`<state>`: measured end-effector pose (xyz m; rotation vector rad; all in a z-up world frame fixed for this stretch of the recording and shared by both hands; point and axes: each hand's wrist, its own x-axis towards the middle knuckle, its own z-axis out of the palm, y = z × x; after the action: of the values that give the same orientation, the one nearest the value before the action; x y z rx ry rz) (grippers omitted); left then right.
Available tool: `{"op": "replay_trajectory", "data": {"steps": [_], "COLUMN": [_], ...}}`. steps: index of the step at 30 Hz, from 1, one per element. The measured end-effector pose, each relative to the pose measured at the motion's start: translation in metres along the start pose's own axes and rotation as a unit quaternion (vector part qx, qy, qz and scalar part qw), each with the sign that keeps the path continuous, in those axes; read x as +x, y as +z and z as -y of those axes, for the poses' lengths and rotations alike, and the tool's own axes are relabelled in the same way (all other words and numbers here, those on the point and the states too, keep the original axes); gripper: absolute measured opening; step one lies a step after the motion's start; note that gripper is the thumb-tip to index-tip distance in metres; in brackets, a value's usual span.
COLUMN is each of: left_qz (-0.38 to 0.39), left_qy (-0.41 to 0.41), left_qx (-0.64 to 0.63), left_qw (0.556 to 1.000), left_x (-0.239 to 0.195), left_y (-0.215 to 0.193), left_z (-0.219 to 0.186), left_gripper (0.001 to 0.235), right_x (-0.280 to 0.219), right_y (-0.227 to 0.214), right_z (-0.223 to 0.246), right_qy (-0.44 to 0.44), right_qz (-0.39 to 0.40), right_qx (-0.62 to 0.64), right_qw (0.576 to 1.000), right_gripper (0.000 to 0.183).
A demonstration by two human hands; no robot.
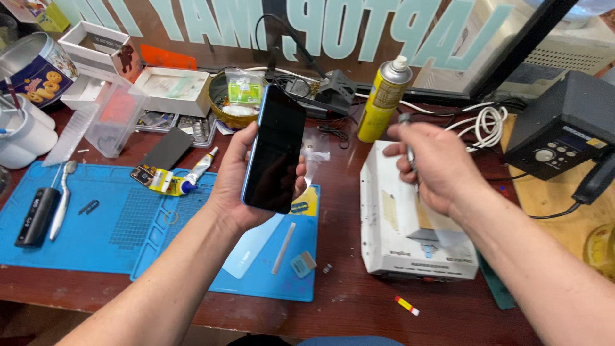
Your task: The person disassembles a smartphone, removes internal components, and uses a screwdriver and metal tool to manipulate parts. The person then reassembles the phone and secures the back cover.
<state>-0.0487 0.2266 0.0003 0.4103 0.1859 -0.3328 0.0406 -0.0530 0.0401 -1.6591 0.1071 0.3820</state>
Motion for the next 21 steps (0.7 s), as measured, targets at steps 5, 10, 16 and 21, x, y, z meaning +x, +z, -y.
{"op": "replay_trajectory", "data": {"steps": [5, 10, 16, 21], "left_qz": [-0.025, -0.100, -0.096, -0.135], "left_qy": [-0.034, -0.060, -0.080, -0.110], "left_qx": [0.003, -0.009, 0.009, 0.029], "left_qw": [0.999, 0.993, 0.992, 0.984], "left_x": [-0.015, -0.020, -0.021, -0.034], "left_y": [-0.060, -0.090, -0.114, -0.116], "left_z": [-0.058, -0.092, -0.092, -0.071], "left_gripper": [0.057, 0.059, 0.056, 0.054], "right_x": [0.018, 0.019, 0.030, 0.054], "right_y": [0.081, 0.112, 0.114, 0.100], "right_z": [-0.095, -0.157, -0.183, -0.174], "right_qy": [0.184, 0.226, 0.182, 0.019], "right_qz": [-0.030, -0.096, -0.129, -0.142], "right_qx": [-0.011, -0.178, -0.269, -0.417], "right_qw": [0.982, 0.953, 0.937, 0.897], "right_gripper": [0.019, 0.016, 0.031, 0.042]}}
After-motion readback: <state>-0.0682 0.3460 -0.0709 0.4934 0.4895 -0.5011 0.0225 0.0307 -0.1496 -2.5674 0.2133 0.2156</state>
